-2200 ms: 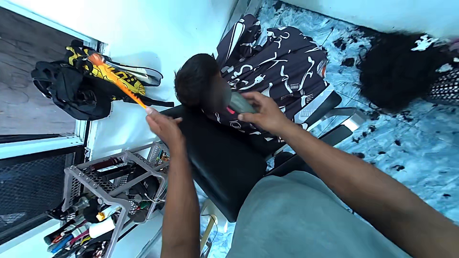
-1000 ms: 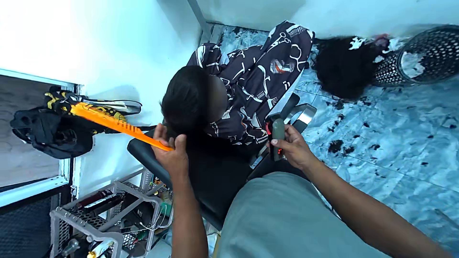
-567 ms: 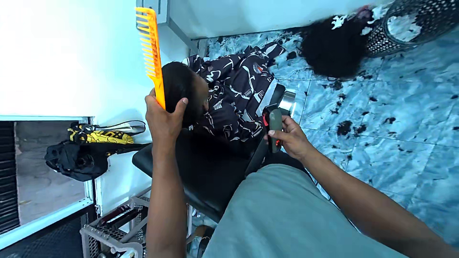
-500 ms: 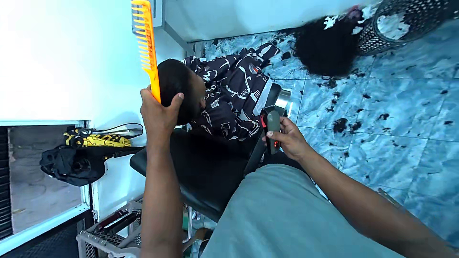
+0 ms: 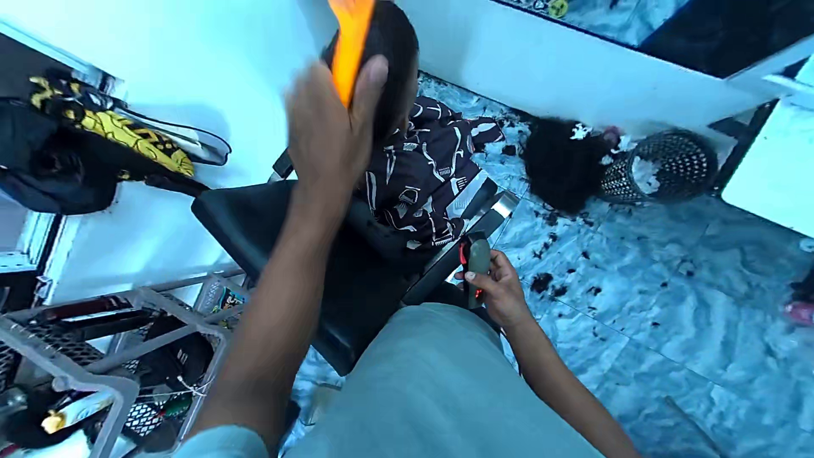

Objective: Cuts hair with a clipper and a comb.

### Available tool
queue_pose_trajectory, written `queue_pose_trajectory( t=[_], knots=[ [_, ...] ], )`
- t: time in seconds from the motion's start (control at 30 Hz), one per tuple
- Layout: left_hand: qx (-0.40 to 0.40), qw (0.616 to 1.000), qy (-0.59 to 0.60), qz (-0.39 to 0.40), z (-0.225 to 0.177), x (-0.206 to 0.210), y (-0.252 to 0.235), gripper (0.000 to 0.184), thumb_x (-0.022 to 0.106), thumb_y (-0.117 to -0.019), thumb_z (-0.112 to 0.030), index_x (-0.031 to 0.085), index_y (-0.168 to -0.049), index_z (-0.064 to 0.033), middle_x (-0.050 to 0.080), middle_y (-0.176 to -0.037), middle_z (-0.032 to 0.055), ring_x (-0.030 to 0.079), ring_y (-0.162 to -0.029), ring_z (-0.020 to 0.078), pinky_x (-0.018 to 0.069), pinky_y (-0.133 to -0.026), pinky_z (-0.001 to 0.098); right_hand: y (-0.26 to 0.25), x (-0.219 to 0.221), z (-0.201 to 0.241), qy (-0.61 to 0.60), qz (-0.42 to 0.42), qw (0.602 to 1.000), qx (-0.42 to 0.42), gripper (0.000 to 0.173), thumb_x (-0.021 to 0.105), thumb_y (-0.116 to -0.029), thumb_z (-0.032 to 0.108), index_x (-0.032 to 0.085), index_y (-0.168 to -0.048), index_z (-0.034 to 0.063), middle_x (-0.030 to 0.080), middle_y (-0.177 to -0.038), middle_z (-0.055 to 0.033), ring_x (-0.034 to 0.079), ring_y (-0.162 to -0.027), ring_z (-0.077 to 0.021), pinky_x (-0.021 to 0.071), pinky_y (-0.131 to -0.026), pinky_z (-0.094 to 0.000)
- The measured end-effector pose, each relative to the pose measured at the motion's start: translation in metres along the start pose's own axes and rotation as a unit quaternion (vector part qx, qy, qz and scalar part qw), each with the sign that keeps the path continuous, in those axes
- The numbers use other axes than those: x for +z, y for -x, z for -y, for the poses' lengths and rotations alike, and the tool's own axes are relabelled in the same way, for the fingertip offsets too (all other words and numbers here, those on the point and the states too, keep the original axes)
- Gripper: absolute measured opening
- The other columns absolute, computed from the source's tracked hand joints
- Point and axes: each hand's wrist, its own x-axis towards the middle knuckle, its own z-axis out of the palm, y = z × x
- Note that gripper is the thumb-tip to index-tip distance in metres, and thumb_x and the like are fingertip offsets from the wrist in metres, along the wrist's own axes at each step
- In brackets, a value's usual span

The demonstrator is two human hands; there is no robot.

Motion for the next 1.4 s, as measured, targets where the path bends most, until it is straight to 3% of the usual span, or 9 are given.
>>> queue_pose_trajectory(
  t=[0.07, 0.13, 0.33, 0.57, 0.67, 0.77, 0.9, 1.13, 1.4],
  knots=[
    [0.009, 0.997, -0.01, 0.07, 0.003, 0.029, 0.063, 0.066, 0.036, -0.1054, -0.059, 0.059, -0.115, 0.0018, 0.067, -0.082, 0.0179, 0.07, -0.077, 0.0373, 0.0556, -0.067, 0.0587, -0.015, -0.004, 0.01, 0.032, -0.02, 0.999, -0.003, 0.058, 0.074, -0.0802, 0.004, 0.047, -0.131, 0.0021, 0.067, -0.108, -0.0176, 0.073, -0.085, -0.0303, 0.065, -0.068, -0.0449],
    [0.044, 0.995, -0.01, 0.089, 0.029, 0.08, 0.099, 0.064, 0.037, -0.1059, -0.057, 0.062, -0.109, 0.0014, 0.067, -0.08, 0.0174, 0.07, -0.074, 0.0372, 0.0562, -0.062, 0.0574, -0.034, -0.007, 0.022, 0.066, -0.033, 0.997, -0.011, 0.056, 0.073, -0.0796, 0.005, 0.048, -0.13, 0.0045, 0.067, -0.107, -0.0161, 0.072, -0.083, -0.0297, 0.0644, -0.067, -0.0452],
    [0.051, 0.997, -0.057, 0.013, 0.082, 0.121, 0.087, 0.054, 0.051, -0.105, -0.049, 0.067, -0.118, 0.0006, 0.071, -0.105, 0.0206, 0.07, -0.098, 0.0387, 0.0543, -0.083, 0.0585, -0.069, -0.011, 0.061, 0.099, -0.009, 0.993, -0.059, 0.057, 0.074, -0.0793, 0.005, 0.049, -0.131, 0.0106, 0.066, -0.111, -0.0115, 0.072, -0.087, -0.0252, 0.0637, -0.072, -0.0441],
    [0.119, 0.975, 0.005, -0.187, 0.105, 0.086, 0.062, 0.045, 0.057, -0.1047, -0.04, 0.066, -0.113, 0.0036, 0.067, -0.097, 0.0211, 0.065, -0.093, 0.0342, 0.0514, -0.086, 0.0499, -0.075, -0.002, 0.072, 0.084, -0.001, 0.993, -0.079, 0.055, 0.073, -0.0806, 0.004, 0.05, -0.13, 0.0121, 0.068, -0.111, -0.01, 0.072, -0.088, -0.0244, 0.0637, -0.07, -0.0425],
    [0.214, 0.973, -0.011, -0.082, 0.11, 0.089, 0.073, 0.046, 0.059, -0.103, -0.041, 0.068, -0.116, 0.002, 0.069, -0.097, 0.0227, 0.067, -0.093, 0.0388, 0.052, -0.086, 0.0556, -0.081, 0.005, 0.073, 0.085, -0.01, 0.99, -0.11, 0.059, 0.075, -0.0817, 0.003, 0.048, -0.134, 0.0109, 0.069, -0.114, -0.0102, 0.072, -0.094, -0.0247, 0.0636, -0.075, -0.0434],
    [0.227, 0.969, -0.062, -0.071, 0.126, 0.112, 0.071, 0.041, 0.064, -0.1006, -0.043, 0.072, -0.117, -0.006, 0.072, -0.092, 0.0149, 0.067, -0.089, 0.0342, 0.0488, -0.085, 0.0536, -0.098, 0.022, 0.088, 0.147, -0.004, 0.979, -0.144, 0.065, 0.08, -0.0818, 0.006, 0.046, -0.137, 0.0066, 0.07, -0.117, -0.0117, 0.072, -0.099, -0.0235, 0.0631, -0.083, -0.0432],
    [0.197, 0.966, -0.117, -0.115, 0.133, 0.113, 0.054, 0.039, 0.064, -0.0998, -0.045, 0.075, -0.119, -0.0134, 0.072, -0.088, 0.012, 0.066, -0.088, 0.0331, 0.0443, -0.09, 0.0558, -0.131, 0.046, 0.127, 0.322, 0.048, 0.932, -0.162, 0.065, 0.082, -0.0786, 0.01, 0.051, -0.136, 0.0052, 0.069, -0.12, -0.0132, 0.072, -0.102, -0.0229, 0.0628, -0.086, -0.0446],
    [0.258, 0.945, -0.118, -0.164, 0.132, 0.082, 0.032, 0.038, 0.069, -0.0965, -0.045, 0.076, -0.118, -0.0151, 0.071, -0.083, 0.0094, 0.063, -0.083, 0.0292, 0.0416, -0.091, 0.0519, -0.167, 0.09, 0.178, 0.572, 0.113, 0.794, -0.174, 0.058, 0.079, -0.0784, 0.026, 0.058, -0.132, 0.0161, 0.072, -0.103, -0.01, 0.07, -0.091, -0.0318, 0.0566, -0.075, -0.06],
    [0.244, 0.936, -0.119, -0.224, 0.101, 0.071, 0.039, 0.034, 0.071, -0.0964, -0.039, 0.077, -0.114, -0.0107, 0.07, -0.078, 0.0079, 0.062, -0.074, 0.0258, 0.043, -0.086, 0.0473, -0.183, 0.101, 0.192, 0.619, 0.119, 0.755, -0.181, 0.053, 0.081, -0.077, 0.03, 0.061, -0.125, 0.0156, 0.07, -0.1, -0.0126, 0.069, -0.092, -0.0352, 0.0552, -0.075, -0.0613]
  ],
)
